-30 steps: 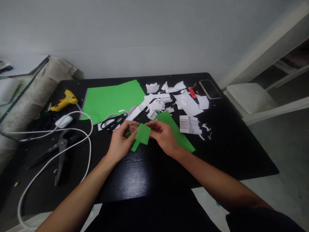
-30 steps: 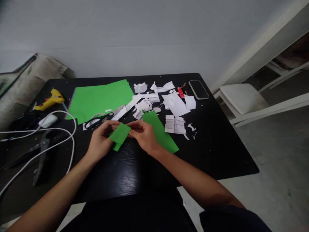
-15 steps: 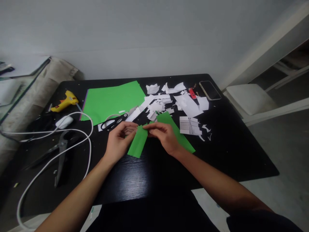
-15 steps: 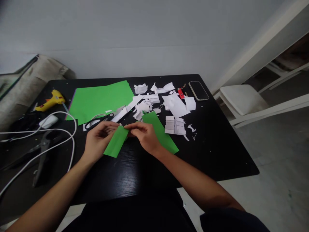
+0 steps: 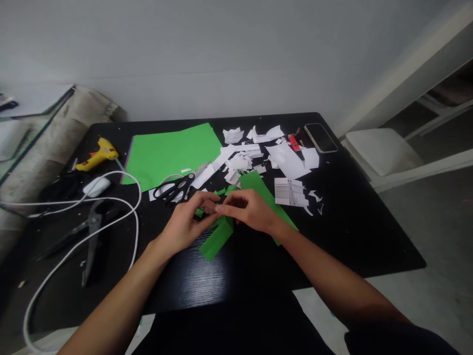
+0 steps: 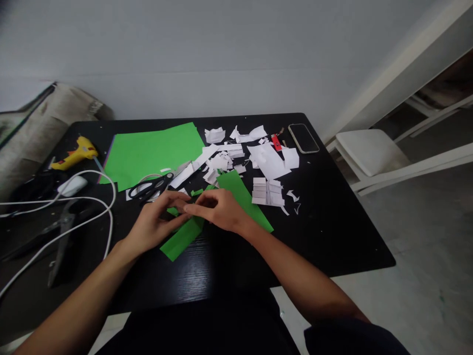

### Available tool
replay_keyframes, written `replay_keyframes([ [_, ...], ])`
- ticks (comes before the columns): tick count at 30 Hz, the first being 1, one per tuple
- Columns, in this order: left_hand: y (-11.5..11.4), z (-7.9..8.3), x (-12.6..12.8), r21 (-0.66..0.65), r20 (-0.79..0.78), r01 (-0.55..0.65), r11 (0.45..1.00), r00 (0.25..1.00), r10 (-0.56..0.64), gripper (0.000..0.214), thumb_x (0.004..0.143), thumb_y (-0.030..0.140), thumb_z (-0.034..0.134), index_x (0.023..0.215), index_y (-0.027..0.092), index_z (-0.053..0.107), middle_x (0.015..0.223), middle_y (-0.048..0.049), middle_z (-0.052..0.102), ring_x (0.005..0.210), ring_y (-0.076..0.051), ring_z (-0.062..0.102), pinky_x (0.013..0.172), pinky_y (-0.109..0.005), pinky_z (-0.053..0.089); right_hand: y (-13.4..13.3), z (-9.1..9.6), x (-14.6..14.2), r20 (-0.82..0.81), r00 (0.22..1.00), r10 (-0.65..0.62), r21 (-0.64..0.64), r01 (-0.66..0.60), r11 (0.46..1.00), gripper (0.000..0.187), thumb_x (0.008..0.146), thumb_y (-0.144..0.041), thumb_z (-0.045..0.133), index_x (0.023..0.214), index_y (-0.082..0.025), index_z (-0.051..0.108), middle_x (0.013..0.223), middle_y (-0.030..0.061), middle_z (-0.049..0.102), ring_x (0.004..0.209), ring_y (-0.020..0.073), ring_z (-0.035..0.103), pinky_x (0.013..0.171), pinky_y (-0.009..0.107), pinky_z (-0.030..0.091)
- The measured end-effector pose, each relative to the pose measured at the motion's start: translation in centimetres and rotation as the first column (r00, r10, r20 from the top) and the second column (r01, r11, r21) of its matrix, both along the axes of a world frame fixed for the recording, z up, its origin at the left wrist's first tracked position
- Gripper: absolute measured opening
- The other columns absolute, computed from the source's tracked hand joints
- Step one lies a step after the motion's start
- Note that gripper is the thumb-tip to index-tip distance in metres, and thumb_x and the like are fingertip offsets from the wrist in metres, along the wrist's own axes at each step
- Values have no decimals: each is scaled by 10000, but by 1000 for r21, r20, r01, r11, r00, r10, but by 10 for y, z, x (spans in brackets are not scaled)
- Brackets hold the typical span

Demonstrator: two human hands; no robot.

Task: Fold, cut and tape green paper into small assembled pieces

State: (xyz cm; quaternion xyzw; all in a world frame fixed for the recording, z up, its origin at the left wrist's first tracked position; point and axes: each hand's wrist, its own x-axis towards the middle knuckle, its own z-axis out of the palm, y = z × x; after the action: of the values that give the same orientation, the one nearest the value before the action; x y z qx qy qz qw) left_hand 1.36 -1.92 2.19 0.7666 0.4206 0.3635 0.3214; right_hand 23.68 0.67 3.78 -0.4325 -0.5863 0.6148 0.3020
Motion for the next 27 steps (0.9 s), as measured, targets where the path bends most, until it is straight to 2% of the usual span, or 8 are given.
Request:
replay_keyframes([
  [5,-3,6,3,-84,-93,168,982,980,-176,238,1008,242,718,1237,238,654,961,-12,785,855,-168,767,732,-259,598,7,-4,8,107,965,239,-111,-228,967,54,772,-214,789,775,-189,742,703,-3,687,619,136,592,576,272,467],
  [9,-3,3,7,31,-255,221,975,945,-206,176,1026,224,677,1201,237,667,970,-27,768,873,-196,737,792,-334,575,9,-12,9,185,947,263,-58,-256,965,96,709,-110,766,772,-182,755,744,10,724,708,165,643,656,289,474],
  [12,-3,4,8,294,-321,105,950,947,-6,233,1002,212,699,1228,245,653,1108,-70,762,1040,-265,726,962,-463,535,10,-16,7,153,981,118,-47,-112,993,55,732,-140,762,757,-189,754,746,15,733,724,179,659,690,309,484],
  [16,-5,5,6,574,7,-360,735,900,436,427,886,210,814,1262,238,616,1268,-130,672,1217,-329,636,1070,-535,469,10,-14,1,-75,976,-206,-123,196,973,53,741,-246,806,761,-221,764,766,-8,724,743,168,653,735,316,499],
  [18,-5,1,6,508,185,-512,693,850,493,415,858,208,819,1208,235,597,1213,-110,634,1183,-305,617,1051,-501,482,9,-12,-2,-201,924,-326,-250,273,929,118,707,-294,855,768,-234,773,766,-21,715,738,159,641,727,308,496],
  [21,-5,-7,11,244,291,-563,790,819,494,367,872,234,793,1157,237,561,1115,-60,601,1069,-241,618,990,-428,508,5,-8,-7,-321,851,-416,-394,280,876,185,658,-300,910,771,-241,776,757,-33,698,724,144,625,704,292,488],
  [24,-3,-9,19,-135,361,-399,907,833,420,303,910,276,760,1139,228,568,999,-23,638,870,-172,639,817,-328,546,0,-8,-12,-374,818,-437,-409,277,869,218,634,-274,934,772,-239,768,767,-40,697,729,135,624,711,286,491],
  [27,-2,-3,25,-335,452,-182,924,830,327,251,923,300,751,1111,213,609,859,2,680,704,-137,649,667,-269,544,-4,-11,-15,-373,835,-405,-390,255,885,229,647,-277,932,785,-233,755,760,-39,693,708,137,617,714,303,501],
])
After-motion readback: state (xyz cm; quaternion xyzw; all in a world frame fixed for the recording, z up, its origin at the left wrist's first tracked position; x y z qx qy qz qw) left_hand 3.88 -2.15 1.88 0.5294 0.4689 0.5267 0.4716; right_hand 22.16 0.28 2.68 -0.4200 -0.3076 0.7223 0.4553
